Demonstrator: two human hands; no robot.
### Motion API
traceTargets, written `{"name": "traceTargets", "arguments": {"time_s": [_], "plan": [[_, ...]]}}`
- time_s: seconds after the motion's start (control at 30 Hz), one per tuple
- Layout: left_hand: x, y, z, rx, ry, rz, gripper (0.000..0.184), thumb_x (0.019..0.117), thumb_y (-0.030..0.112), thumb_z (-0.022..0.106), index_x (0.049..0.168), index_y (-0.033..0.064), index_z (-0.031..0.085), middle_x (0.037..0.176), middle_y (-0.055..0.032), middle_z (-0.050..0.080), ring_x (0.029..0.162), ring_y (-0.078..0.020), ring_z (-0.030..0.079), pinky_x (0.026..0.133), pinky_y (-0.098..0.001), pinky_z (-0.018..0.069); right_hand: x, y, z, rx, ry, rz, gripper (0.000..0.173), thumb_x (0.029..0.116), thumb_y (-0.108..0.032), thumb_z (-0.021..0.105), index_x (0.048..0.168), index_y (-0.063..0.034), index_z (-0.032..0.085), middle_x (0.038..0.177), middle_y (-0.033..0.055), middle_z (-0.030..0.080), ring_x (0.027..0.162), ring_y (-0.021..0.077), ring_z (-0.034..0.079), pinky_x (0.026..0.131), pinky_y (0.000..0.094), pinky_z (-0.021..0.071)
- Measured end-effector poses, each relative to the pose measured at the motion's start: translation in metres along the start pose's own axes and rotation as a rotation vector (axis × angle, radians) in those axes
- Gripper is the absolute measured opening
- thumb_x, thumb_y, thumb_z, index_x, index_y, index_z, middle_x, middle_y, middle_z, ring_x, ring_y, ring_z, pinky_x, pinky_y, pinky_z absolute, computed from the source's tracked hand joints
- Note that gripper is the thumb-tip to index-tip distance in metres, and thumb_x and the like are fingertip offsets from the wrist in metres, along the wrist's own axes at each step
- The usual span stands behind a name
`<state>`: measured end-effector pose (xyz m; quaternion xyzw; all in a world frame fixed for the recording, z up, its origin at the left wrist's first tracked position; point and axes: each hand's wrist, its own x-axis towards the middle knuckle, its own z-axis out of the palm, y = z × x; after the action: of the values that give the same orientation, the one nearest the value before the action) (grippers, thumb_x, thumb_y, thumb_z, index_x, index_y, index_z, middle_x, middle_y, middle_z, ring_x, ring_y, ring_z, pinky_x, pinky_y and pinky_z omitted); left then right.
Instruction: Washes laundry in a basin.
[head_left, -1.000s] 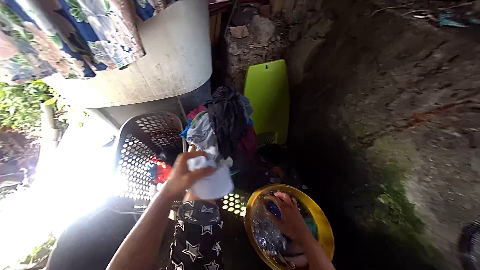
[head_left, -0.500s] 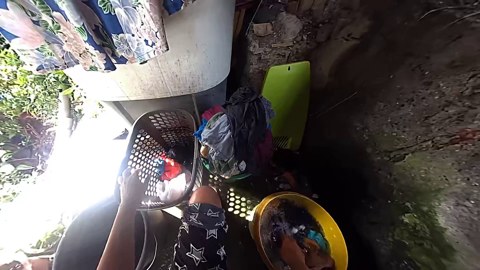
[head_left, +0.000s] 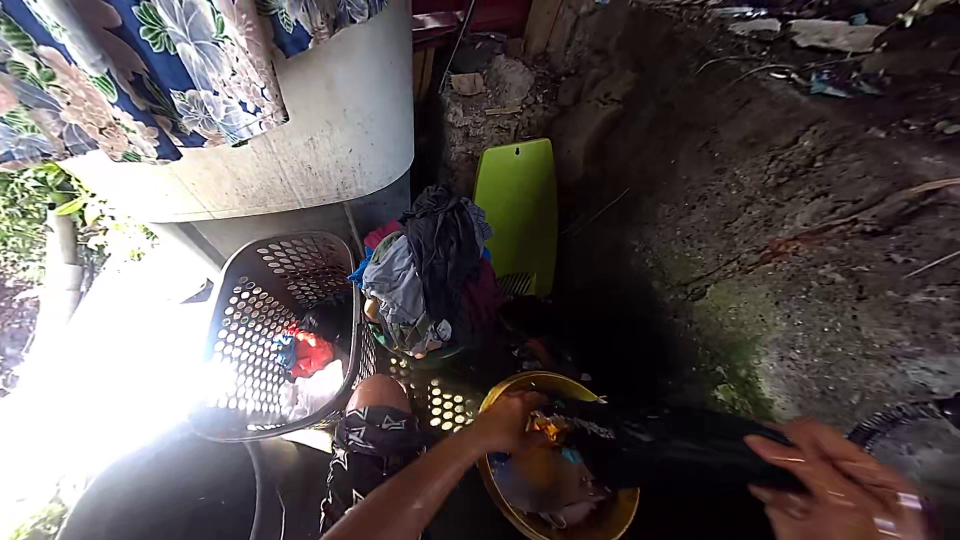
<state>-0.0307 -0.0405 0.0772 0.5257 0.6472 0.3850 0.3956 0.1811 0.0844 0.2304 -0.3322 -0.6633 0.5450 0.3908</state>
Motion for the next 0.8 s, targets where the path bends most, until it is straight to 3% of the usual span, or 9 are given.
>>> {"name": "traceTargets", "arguments": {"time_s": [0.1,0.17,0.27,0.37,0.43,0.5,0.6,0.7,0.8], "plan": [[0.031,-0.023,0.051,-0.123,-0.130,-0.161,0.072,0.0950,0.023,0.074,0.155,0.0003,0.041,0.150,-0.0261,0.051,0.140,-0.0375,0.050,0.119,-0.0519,0.0368,0.012,-0.032,-0.029,0.146,-0.027,-0.242,0.018,0.0939,-0.013,0.063,0.091,-0.0297,0.069,0.080,-0.0169,0.068,0.053,-0.0072,0.055,0.043,0.0097,0.0442],[0.037,-0.024,0.067,-0.458,-0.155,-0.235,0.066,0.0991,0.020,0.070,0.155,0.0009,0.039,0.138,-0.0228,0.060,0.126,-0.0298,0.061,0.107,-0.0450,0.0489,0.016,-0.050,-0.030,0.129,0.042,-0.313,0.017,0.0931,-0.012,0.059,0.091,-0.0278,0.067,0.078,-0.0160,0.066,0.052,-0.0062,0.054,0.043,0.0103,0.0445],[0.040,-0.019,0.064,-0.736,-0.158,-0.274,0.032,0.1092,0.022,0.050,0.132,-0.0003,0.054,0.102,-0.0099,0.069,0.084,-0.0157,0.069,0.073,-0.0334,0.0583,0.011,-0.049,-0.010,0.067,0.094,-0.228,0.022,0.0921,-0.012,0.061,0.084,-0.0322,0.067,0.075,-0.0194,0.067,0.050,-0.0084,0.051,0.041,0.0092,0.0411],[0.044,-0.006,0.035,-0.559,-0.083,-0.269,0.031,0.1098,0.015,0.044,0.125,-0.0090,0.058,0.103,-0.0148,0.065,0.081,-0.0157,0.065,0.077,-0.0346,0.0576,0.007,0.007,0.004,-0.141,0.076,-0.020,0.018,0.0907,-0.012,0.060,0.080,-0.0248,0.054,0.067,-0.0194,0.055,0.048,-0.0082,0.045,0.041,0.0112,0.0378],[0.043,0.008,0.012,-0.443,-0.043,-0.235,0.028,0.1068,0.012,0.048,0.114,-0.0094,0.064,0.099,-0.0154,0.065,0.081,-0.0164,0.062,0.078,-0.0355,0.0545,0.006,0.058,0.006,-0.458,0.018,0.167,0.016,0.0927,-0.013,0.061,0.081,-0.0056,0.053,0.068,-0.0019,0.049,0.053,0.0064,0.047,0.048,0.0246,0.0421],[0.041,0.018,-0.003,-0.398,-0.028,-0.186,0.021,0.1055,0.011,0.050,0.097,-0.0051,0.062,0.088,-0.0075,0.058,0.075,-0.0109,0.057,0.073,-0.0291,0.0518,0.008,0.098,0.008,-0.804,-0.123,0.360,0.027,0.0967,-0.013,0.064,0.106,0.0121,0.062,0.094,0.0284,0.063,0.081,0.0389,0.064,0.072,0.0552,0.0526],[0.045,0.019,-0.014,-0.077,0.050,-0.191,0.023,0.1015,0.016,0.059,0.097,-0.0050,0.066,0.096,-0.0154,0.064,0.086,-0.0209,0.062,0.081,-0.0377,0.0523,0.009,0.145,0.026,-1.087,-0.326,0.514,0.060,0.0917,-0.012,0.070,0.146,-0.0003,0.049,0.147,0.0342,0.045,0.129,0.0568,0.050,0.095,0.0725,0.0473],[0.059,0.019,-0.007,0.422,0.048,-0.328,0.031,0.0987,0.021,0.060,0.117,-0.0012,0.070,0.136,-0.0202,0.056,0.132,-0.0330,0.052,0.107,-0.0462,0.0466,0.006,0.201,0.043,-1.130,-0.583,0.476,0.065,0.0942,-0.025,0.071,0.154,-0.0164,0.048,0.155,0.0247,0.045,0.144,0.0510,0.037,0.109,0.0724,0.0349],[0.073,-0.003,0.023,0.577,0.015,-0.305,0.037,0.0961,0.002,0.055,0.132,0.0061,0.063,0.143,-0.0183,0.057,0.134,-0.0353,0.054,0.105,-0.0497,0.0501,0.001,0.237,0.051,-1.212,-0.797,0.662,0.065,0.0970,-0.034,0.068,0.156,-0.0208,0.044,0.148,0.0223,0.054,0.143,0.0444,0.043,0.115,0.0663,0.0328]]}}
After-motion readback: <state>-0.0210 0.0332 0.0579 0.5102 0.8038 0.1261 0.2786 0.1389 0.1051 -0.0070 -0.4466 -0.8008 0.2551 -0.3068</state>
